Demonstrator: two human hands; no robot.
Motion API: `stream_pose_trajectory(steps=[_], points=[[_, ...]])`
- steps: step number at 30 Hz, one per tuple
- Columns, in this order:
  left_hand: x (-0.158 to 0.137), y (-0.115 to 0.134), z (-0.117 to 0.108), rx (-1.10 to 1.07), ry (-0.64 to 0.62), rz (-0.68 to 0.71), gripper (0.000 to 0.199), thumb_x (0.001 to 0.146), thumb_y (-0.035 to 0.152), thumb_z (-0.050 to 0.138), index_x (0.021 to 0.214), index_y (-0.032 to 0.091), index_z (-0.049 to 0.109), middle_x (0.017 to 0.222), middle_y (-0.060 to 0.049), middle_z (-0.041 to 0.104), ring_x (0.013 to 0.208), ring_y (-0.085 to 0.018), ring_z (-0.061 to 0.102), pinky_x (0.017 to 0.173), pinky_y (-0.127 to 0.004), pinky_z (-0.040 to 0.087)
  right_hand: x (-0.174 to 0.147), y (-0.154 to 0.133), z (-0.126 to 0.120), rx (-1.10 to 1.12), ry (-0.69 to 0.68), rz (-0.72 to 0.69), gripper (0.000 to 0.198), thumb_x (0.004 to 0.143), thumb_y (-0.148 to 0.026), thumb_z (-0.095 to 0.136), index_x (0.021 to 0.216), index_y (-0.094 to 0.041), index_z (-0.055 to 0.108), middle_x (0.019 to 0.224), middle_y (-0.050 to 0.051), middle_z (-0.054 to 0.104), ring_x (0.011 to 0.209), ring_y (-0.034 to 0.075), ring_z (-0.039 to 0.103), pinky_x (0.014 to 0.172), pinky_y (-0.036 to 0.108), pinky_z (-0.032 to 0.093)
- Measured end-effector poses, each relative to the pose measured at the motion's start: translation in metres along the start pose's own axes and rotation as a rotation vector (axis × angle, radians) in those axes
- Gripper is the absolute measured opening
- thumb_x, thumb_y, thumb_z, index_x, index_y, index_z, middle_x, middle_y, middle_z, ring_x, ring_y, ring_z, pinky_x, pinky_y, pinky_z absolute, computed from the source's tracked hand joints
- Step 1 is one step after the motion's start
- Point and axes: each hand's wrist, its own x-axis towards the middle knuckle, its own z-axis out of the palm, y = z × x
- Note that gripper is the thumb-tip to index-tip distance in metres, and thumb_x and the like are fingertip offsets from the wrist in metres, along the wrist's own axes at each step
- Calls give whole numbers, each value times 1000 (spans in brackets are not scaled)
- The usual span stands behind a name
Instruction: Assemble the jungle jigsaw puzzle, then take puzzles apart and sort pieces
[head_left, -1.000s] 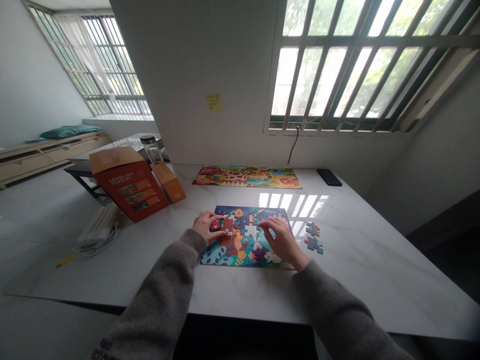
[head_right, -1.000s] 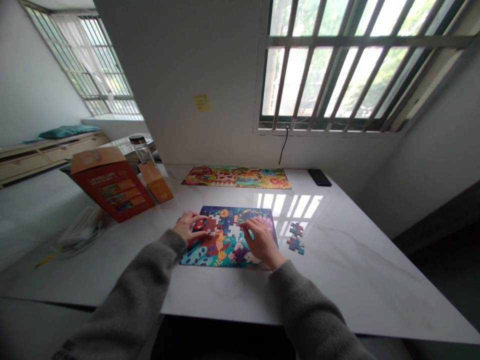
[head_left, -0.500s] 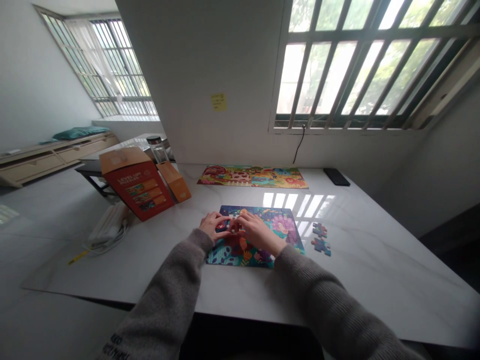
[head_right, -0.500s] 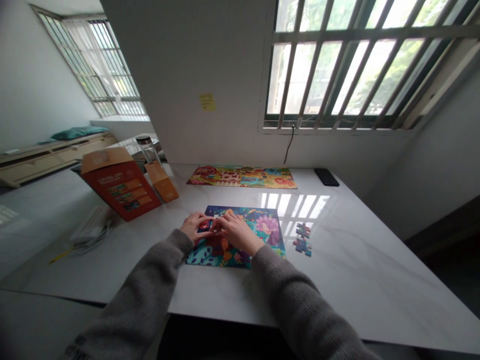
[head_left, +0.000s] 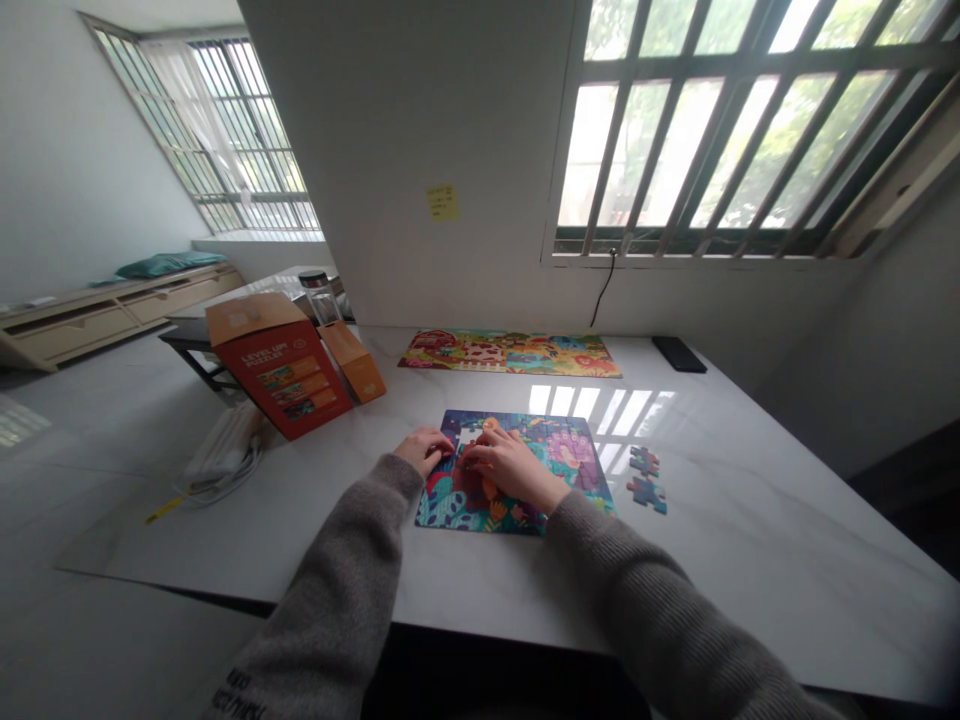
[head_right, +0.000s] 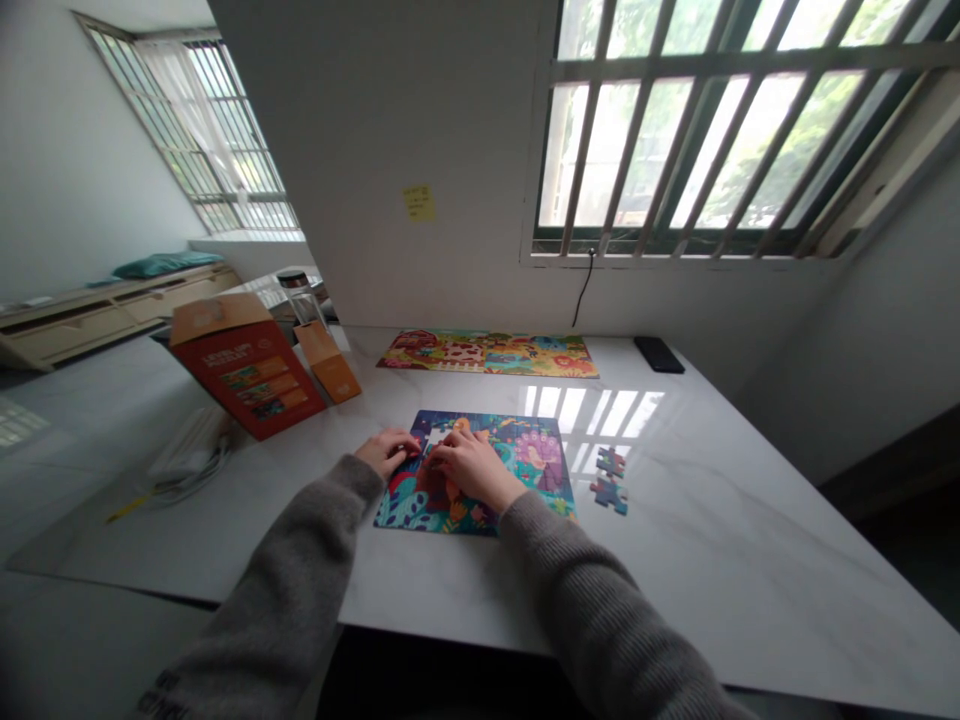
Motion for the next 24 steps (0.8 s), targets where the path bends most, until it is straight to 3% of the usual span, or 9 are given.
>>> stream_pose_trajectory(steps=[11,19,24], points=[[-2,-2,1,12,-24,44,31,75,5,54,81,23,78,98,-5,68,104,-22,59,102,-37,45,0,0,3,11,-5,-27,22,94,-21,61,112,-29,70,109,6,63,106,21,51,90,36,36],[-7,7,-5,39,-61,93,34,78,7,52,89,25,79,102,-5,65,104,-23,55,103,-38,43,-2,-3,2,-18,0,-18,24,99,-21,52,111,-29,71,101,6,60,101,20,52,84,33,39],[-8,10,-3,89,-41,94,34,81,11,53,98,26,78,103,-6,63,101,-23,53,100,-39,44,-10,2,4,1,-30,-10,23,96,-17,55,111,-23,70,106,7,65,103,20,55,91,36,39]])
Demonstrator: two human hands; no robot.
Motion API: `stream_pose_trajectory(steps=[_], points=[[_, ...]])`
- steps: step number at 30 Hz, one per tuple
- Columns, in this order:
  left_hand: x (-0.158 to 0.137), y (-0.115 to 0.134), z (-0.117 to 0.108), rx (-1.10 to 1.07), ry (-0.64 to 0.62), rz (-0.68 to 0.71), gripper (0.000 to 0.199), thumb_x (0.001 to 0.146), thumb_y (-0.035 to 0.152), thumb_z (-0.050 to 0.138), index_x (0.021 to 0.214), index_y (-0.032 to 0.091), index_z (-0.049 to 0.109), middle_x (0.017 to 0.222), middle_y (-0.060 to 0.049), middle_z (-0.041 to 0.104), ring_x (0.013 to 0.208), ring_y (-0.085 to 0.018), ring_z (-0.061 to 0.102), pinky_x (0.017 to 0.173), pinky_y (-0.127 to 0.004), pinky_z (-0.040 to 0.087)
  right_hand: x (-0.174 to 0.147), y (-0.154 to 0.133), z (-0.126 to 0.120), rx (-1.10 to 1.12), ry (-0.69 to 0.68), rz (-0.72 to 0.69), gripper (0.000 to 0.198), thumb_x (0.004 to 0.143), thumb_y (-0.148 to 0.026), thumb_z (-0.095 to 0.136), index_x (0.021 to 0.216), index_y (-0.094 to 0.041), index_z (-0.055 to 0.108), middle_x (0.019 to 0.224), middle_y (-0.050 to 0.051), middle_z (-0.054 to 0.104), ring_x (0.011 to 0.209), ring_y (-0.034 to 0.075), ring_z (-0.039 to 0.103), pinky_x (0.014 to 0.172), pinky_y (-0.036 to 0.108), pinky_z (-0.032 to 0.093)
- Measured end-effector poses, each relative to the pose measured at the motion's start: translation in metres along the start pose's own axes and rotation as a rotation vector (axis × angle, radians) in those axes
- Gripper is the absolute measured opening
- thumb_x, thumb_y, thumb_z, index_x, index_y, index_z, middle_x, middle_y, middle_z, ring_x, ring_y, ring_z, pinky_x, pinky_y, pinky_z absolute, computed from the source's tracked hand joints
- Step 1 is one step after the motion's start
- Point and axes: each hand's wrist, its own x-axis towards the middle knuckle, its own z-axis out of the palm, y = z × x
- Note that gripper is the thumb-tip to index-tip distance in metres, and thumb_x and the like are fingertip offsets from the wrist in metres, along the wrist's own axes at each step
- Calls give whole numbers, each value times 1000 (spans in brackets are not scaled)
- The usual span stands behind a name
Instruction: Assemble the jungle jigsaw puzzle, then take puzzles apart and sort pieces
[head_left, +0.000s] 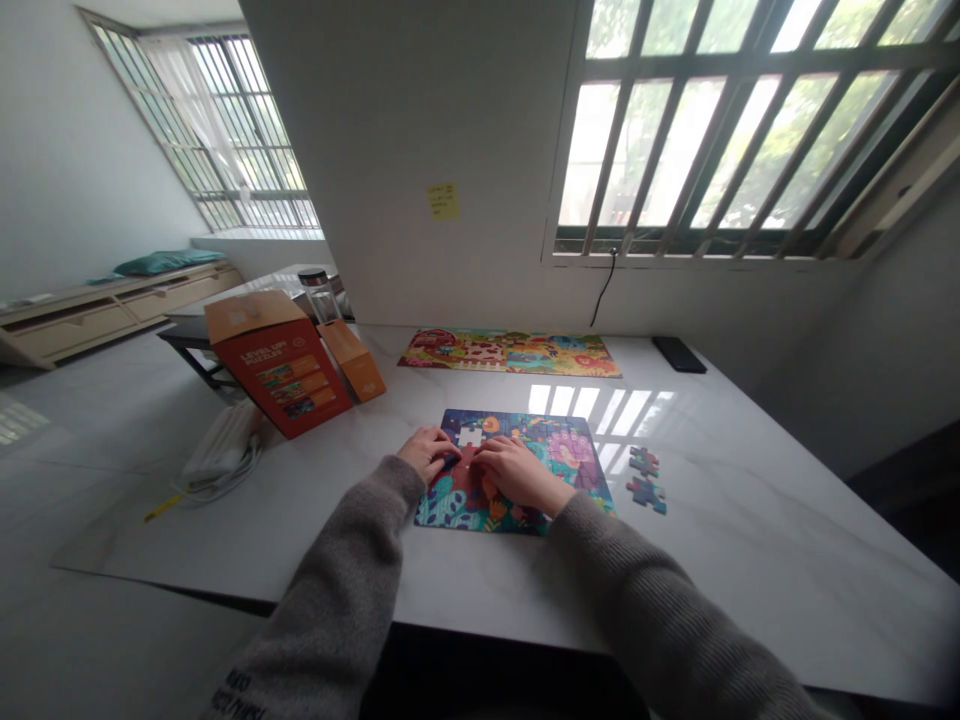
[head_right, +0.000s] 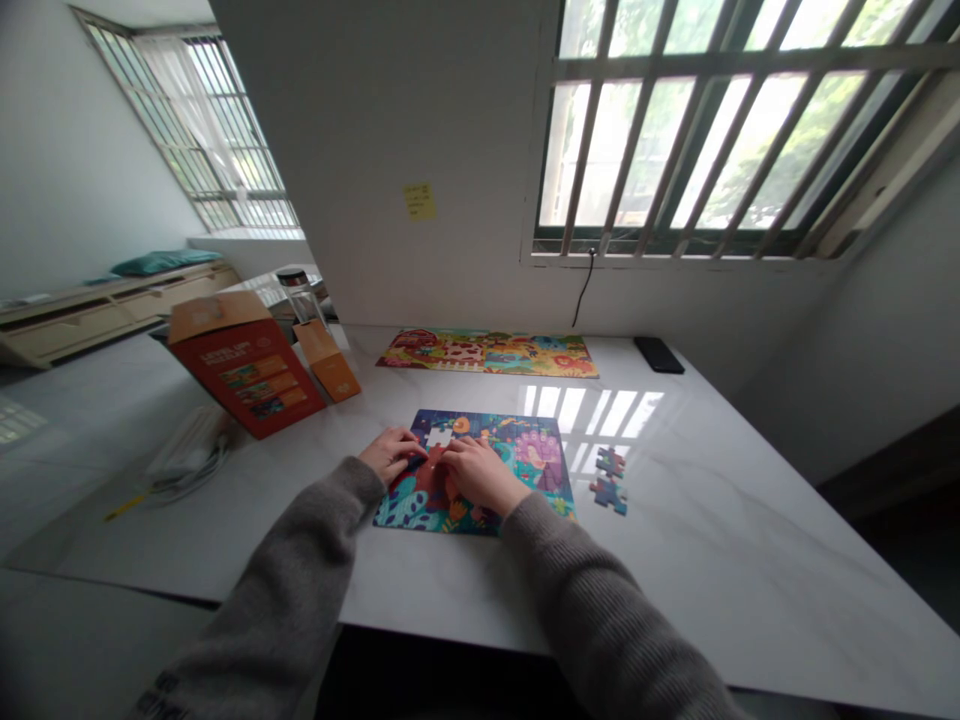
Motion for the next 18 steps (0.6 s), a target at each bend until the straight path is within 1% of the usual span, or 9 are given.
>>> stream_pose_trajectory(steps=[5,8,11,14,18], points=[[-2,8,1,43,-7,6,30,82,11,57,96,28,77,105,-5,64,102,-24,53,96,-40,43,-8,3,3,22,8,-19,27,95,-16,55,118,-24,67,118,8,64,113,23,54,100,43,36],[-2,16,1,59,-18,36,25,85,16,59,95,30,77,108,-3,68,106,-25,54,97,-42,41,-9,0,2,17,23,-12,28,96,-17,53,119,-25,67,120,8,64,114,23,52,102,44,36],[-2,22,2,44,-37,79,24,87,17,57,94,28,77,106,-3,70,103,-23,56,94,-40,43,-9,-2,2,15,28,-19,30,97,-16,50,119,-25,67,120,8,65,115,23,52,102,43,37],[-1,23,3,27,-32,99,22,86,17,57,92,26,76,106,-4,70,100,-23,57,91,-38,45,-9,-3,2,14,31,-17,28,96,-16,51,119,-24,67,119,9,65,115,23,53,102,43,38],[-1,19,4,21,-26,125,23,86,16,56,95,25,75,106,-4,69,100,-23,56,90,-37,46,-15,-4,-3,36,42,-25,33,93,-16,56,125,-24,62,123,9,64,117,23,53,103,42,39]])
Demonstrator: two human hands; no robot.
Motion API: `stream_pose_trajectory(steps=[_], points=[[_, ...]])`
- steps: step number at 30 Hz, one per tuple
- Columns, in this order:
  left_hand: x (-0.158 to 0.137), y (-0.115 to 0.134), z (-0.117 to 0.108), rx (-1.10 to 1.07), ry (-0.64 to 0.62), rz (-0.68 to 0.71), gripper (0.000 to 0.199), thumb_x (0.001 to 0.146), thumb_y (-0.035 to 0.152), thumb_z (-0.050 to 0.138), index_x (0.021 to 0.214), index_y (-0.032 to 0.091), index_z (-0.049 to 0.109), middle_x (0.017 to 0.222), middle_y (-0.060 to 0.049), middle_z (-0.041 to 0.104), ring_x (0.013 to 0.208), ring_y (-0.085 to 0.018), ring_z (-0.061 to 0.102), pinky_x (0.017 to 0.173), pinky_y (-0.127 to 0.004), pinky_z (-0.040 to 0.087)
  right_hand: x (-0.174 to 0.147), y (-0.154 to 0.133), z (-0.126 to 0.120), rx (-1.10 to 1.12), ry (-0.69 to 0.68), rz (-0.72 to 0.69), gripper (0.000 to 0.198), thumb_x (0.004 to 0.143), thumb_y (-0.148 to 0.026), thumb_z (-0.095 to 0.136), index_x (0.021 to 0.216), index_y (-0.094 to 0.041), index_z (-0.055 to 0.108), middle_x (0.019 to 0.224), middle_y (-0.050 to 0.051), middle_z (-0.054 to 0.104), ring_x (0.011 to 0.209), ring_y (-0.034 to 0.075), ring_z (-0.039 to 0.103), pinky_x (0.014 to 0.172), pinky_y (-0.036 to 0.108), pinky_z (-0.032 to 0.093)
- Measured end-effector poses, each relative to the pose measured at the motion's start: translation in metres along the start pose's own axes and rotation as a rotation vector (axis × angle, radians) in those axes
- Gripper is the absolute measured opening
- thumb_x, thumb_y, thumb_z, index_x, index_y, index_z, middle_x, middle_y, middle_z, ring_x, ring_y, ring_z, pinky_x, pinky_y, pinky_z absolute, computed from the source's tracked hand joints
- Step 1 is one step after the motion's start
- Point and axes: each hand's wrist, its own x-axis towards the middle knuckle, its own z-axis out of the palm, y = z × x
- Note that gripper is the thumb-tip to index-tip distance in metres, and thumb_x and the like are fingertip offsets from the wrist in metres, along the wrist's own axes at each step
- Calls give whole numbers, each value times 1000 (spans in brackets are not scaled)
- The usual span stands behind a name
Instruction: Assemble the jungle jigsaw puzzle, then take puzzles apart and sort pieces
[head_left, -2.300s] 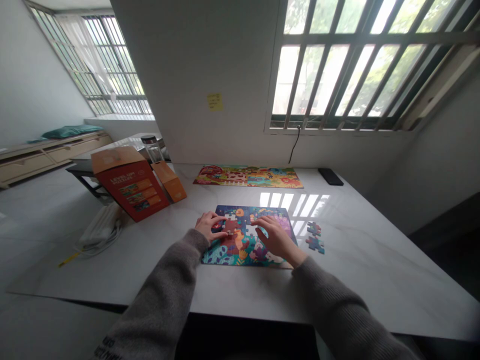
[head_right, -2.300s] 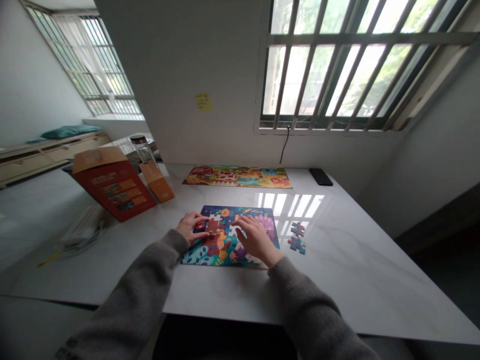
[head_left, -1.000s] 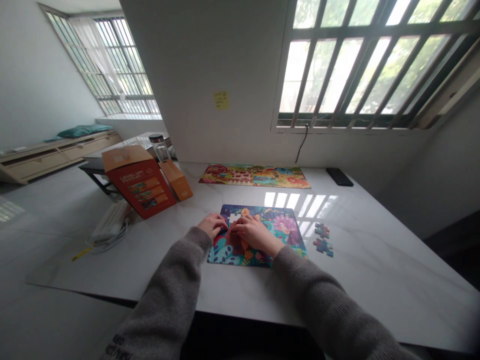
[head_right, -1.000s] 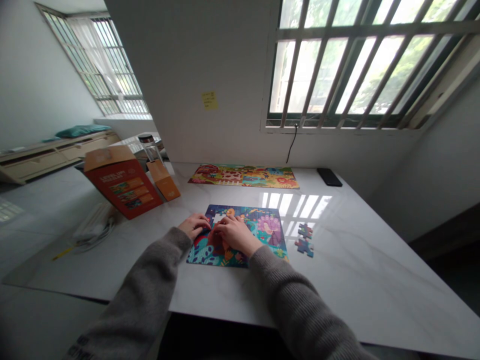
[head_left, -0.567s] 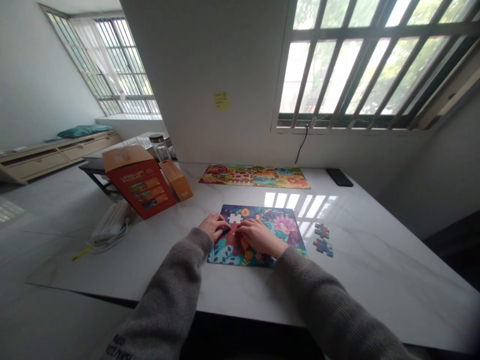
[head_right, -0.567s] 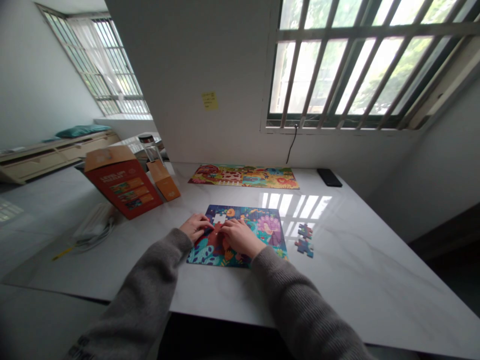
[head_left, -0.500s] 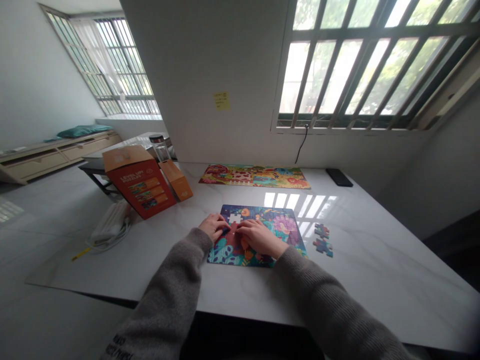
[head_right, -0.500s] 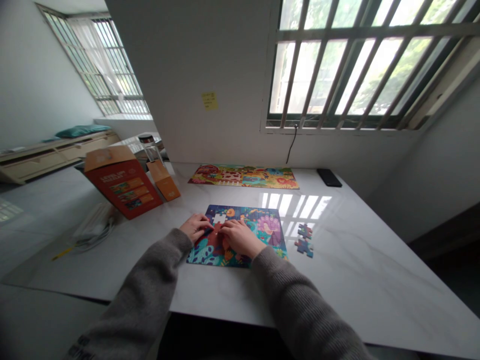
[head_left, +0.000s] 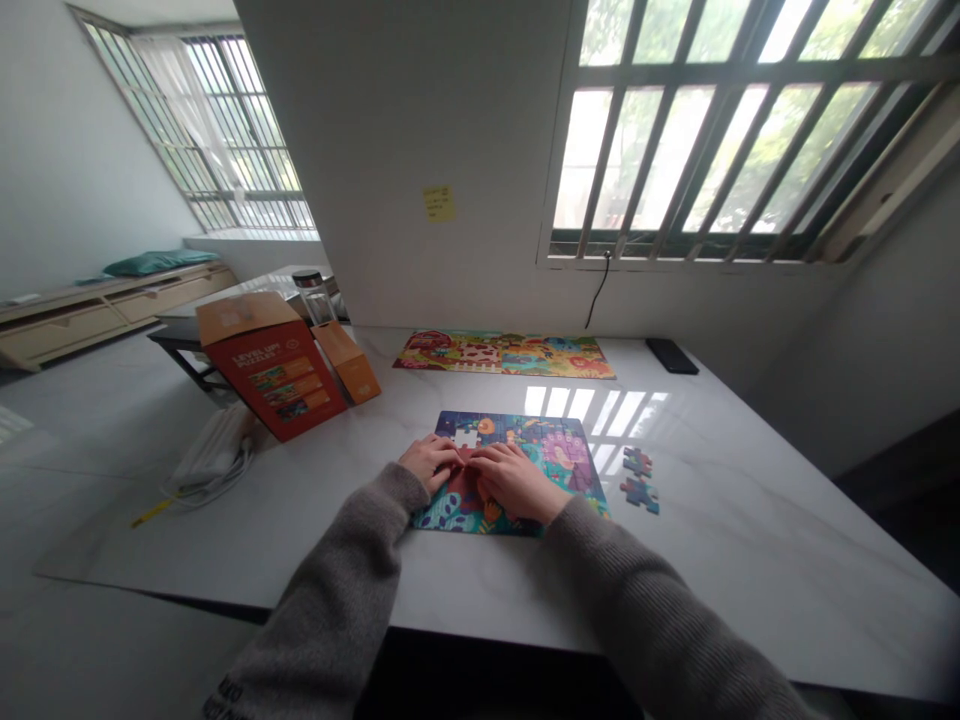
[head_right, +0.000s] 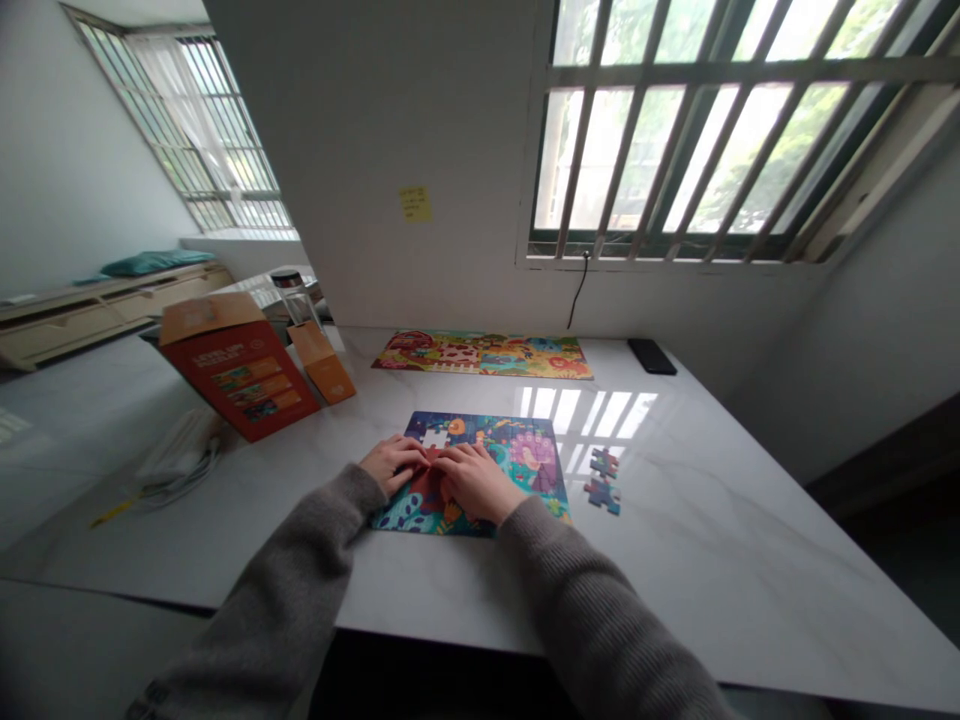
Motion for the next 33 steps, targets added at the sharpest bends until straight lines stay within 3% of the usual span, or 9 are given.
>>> stream_pose_trajectory(steps=[6,14,20,23,29,33], points=[[0,-2,6,10,37,-12,23,85,17,55,98,24,72,105,-5,69,100,-24,56,93,-39,45,-32,16,-26,37,124,89,33,96,-19,51,127,-24,60,114,9,66,108,24,54,96,42,44],[3,7,7,-33,98,24,26,83,15,54,102,20,69,103,-7,66,101,-24,56,92,-38,45,-112,99,-64,-121,295,455,26,93,-22,51,113,-19,68,98,10,63,93,24,58,86,39,46],[3,9,7,-63,84,37,25,86,17,51,102,20,69,101,-7,64,97,-23,57,90,-36,47,-153,127,-78,-351,184,896,41,88,-40,57,119,-14,64,107,15,61,101,28,56,86,37,43],[4,9,7,-65,83,45,26,87,18,50,103,20,69,101,-7,64,97,-23,58,89,-36,47,-156,124,-83,-373,90,1029,40,85,-49,58,106,-17,67,106,14,61,102,30,56,82,37,42],[4,11,7,-75,77,22,26,86,17,51,103,21,69,100,-6,63,95,-22,58,88,-35,48,-156,126,-87,-326,91,1108,39,75,-53,65,91,-18,64,104,14,62,102,31,56,76,35,41],[3,11,9,-92,103,36,25,86,18,50,103,20,69,100,-7,63,95,-22,59,88,-35,49,-156,132,-85,-157,182,1052,33,74,-40,68,97,-19,56,88,6,66,83,23,61,68,30,41]])
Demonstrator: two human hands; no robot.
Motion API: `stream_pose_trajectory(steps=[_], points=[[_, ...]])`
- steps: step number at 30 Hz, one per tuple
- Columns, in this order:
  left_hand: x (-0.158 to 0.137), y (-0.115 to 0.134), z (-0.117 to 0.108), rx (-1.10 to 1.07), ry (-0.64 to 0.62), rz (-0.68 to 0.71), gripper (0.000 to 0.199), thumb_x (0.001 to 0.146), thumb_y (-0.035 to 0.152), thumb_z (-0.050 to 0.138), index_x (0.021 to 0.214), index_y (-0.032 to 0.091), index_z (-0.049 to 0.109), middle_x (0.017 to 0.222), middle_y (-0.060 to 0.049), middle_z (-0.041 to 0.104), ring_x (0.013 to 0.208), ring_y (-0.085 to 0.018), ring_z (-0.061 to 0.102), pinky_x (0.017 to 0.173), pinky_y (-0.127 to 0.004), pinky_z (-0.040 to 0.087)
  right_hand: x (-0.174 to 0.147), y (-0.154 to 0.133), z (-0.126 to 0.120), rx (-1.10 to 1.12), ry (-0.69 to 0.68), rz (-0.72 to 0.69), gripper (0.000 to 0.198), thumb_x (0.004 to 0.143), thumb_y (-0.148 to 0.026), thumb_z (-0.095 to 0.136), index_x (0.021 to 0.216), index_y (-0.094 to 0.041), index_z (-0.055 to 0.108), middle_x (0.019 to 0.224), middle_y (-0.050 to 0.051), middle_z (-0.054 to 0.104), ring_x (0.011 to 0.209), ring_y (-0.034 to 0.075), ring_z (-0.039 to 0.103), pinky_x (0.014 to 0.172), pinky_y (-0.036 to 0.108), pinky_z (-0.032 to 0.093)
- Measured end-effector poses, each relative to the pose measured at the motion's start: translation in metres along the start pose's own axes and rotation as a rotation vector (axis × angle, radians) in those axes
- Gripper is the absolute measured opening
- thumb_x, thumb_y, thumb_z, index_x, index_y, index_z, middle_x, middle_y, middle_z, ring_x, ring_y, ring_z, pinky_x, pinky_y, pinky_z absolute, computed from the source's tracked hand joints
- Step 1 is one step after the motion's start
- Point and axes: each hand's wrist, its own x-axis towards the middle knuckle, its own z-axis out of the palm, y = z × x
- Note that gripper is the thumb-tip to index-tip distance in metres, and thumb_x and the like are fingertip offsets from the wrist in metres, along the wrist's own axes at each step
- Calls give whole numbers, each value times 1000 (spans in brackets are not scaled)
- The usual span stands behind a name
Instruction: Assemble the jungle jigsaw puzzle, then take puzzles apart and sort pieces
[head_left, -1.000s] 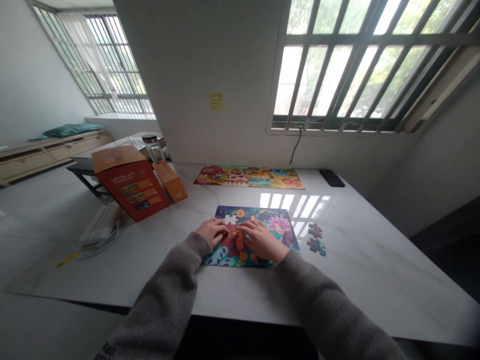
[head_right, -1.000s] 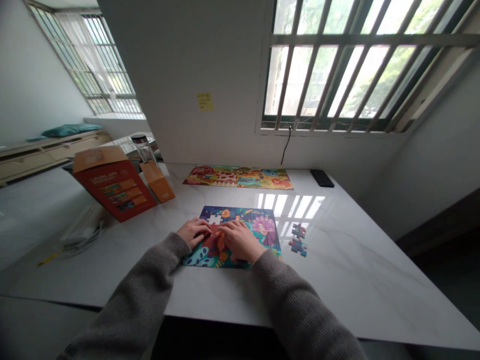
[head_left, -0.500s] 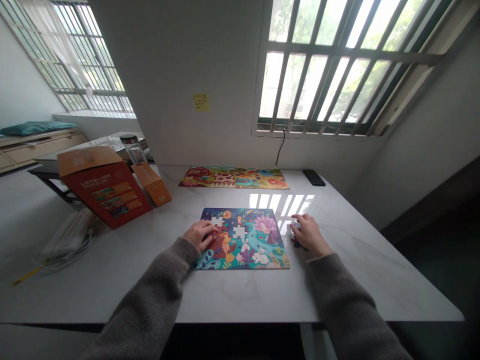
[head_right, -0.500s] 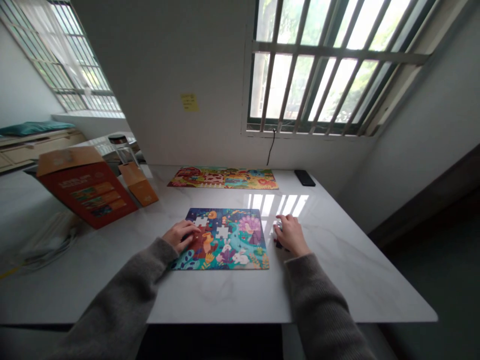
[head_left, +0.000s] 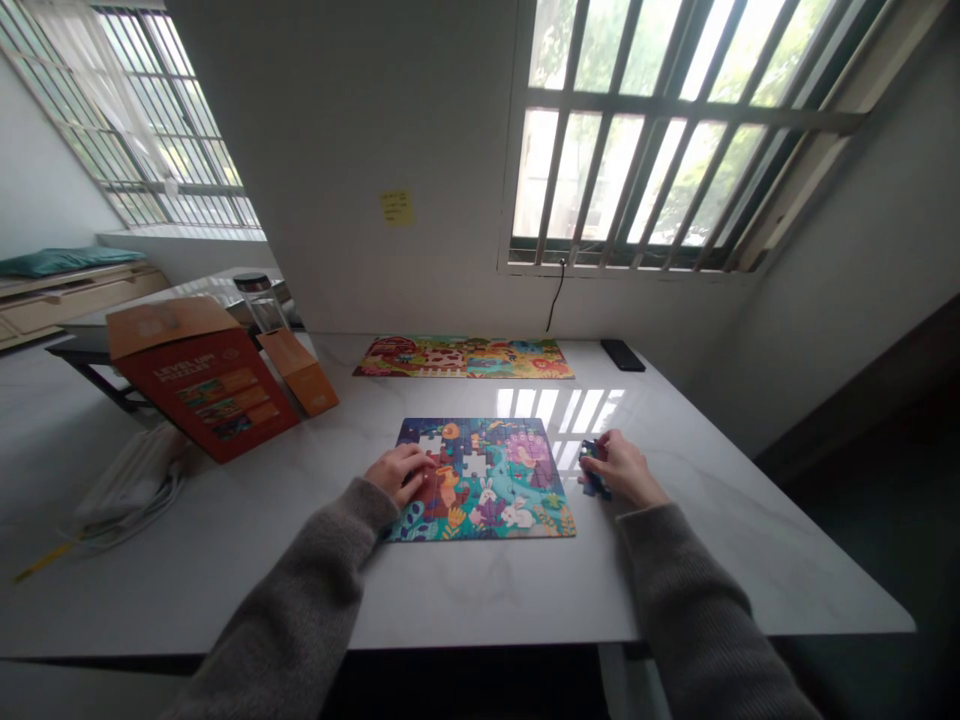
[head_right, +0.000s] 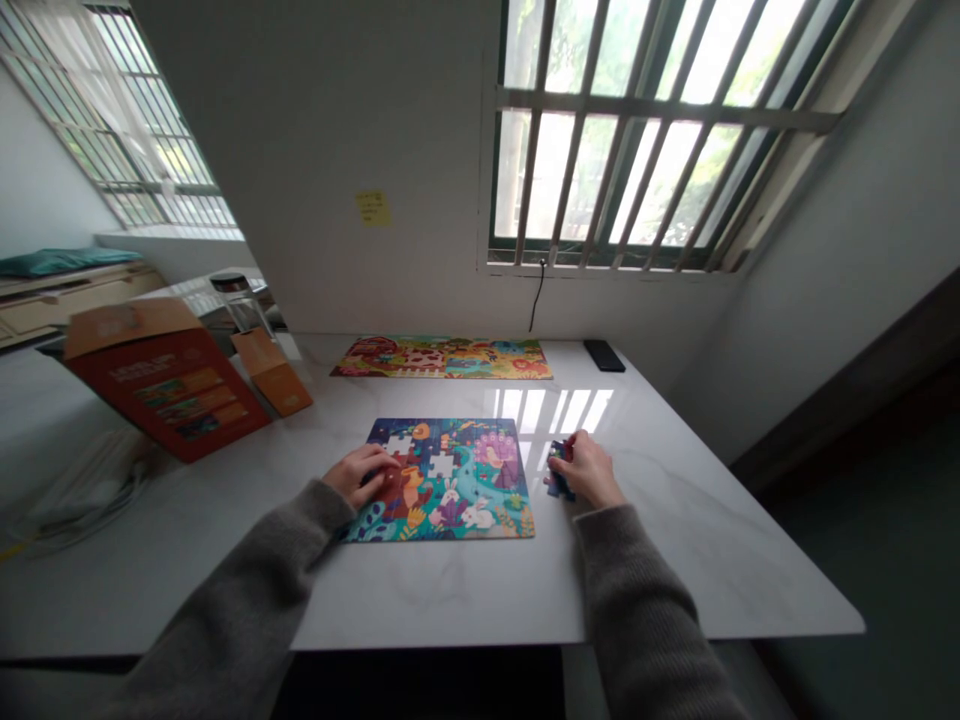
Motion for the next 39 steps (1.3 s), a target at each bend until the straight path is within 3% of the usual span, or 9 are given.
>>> stream_pose_trajectory(steps=[4,7,12,16,19,23,31,35,39], points=[[1,0,2,-1,40,29,25,84,16,51,101,20,69,98,-7,64,94,-22,59,87,-35,49,-5,-17,2,267,158,-173,16,85,-33,54,96,-22,52,83,3,66,70,18,61,65,29,43],[6,7,5,16,91,58,23,85,17,51,100,20,69,95,-7,66,91,-22,60,84,-36,48,-18,-53,7,475,224,-223,20,88,-41,55,91,-22,52,80,3,65,64,17,61,61,29,44],[14,31,14,-35,196,87,17,90,28,56,103,20,64,84,-4,68,78,-19,62,80,-35,45,-52,-128,27,978,-19,-311,26,88,-46,61,89,-23,49,72,0,65,63,18,66,59,31,51],[17,42,19,-58,251,60,47,78,46,74,114,20,56,83,-1,66,73,-18,61,76,-35,45,-71,-166,39,1275,-171,-313,36,90,-44,61,116,-24,46,76,-1,70,68,19,71,70,36,58],[17,42,21,-35,278,49,57,74,50,77,117,21,54,86,-2,66,74,-19,61,75,-37,46,-78,-178,41,1293,-194,-290,33,91,-44,59,115,-23,51,79,2,72,75,21,73,75,38,59],[17,40,21,17,283,86,48,80,45,72,118,22,54,87,-3,66,76,-21,62,74,-39,46,-82,-183,44,1295,-235,-276,28,89,-46,61,100,-22,53,77,4,74,77,23,74,74,38,59],[18,43,18,55,251,108,46,81,33,68,123,19,54,94,-5,65,84,-21,63,77,-37,45,-83,-180,49,1261,-275,-315,25,94,-45,56,100,-22,50,82,5,73,79,21,73,78,39,57],[15,34,3,20,266,42,43,79,28,68,119,19,57,93,-4,63,83,-20,61,79,-35,47,-83,-176,49,1020,-101,-413,20,95,-38,52,106,-21,53,102,9,68,91,21,67,82,40,55],[6,7,-20,16,464,-206,44,76,25,66,118,20,56,97,-4,59,80,-17,60,77,-33,50,-85,-172,46,831,56,-535,18,95,-28,49,111,-22,54,107,10,61,93,21,62,81,39,54]])
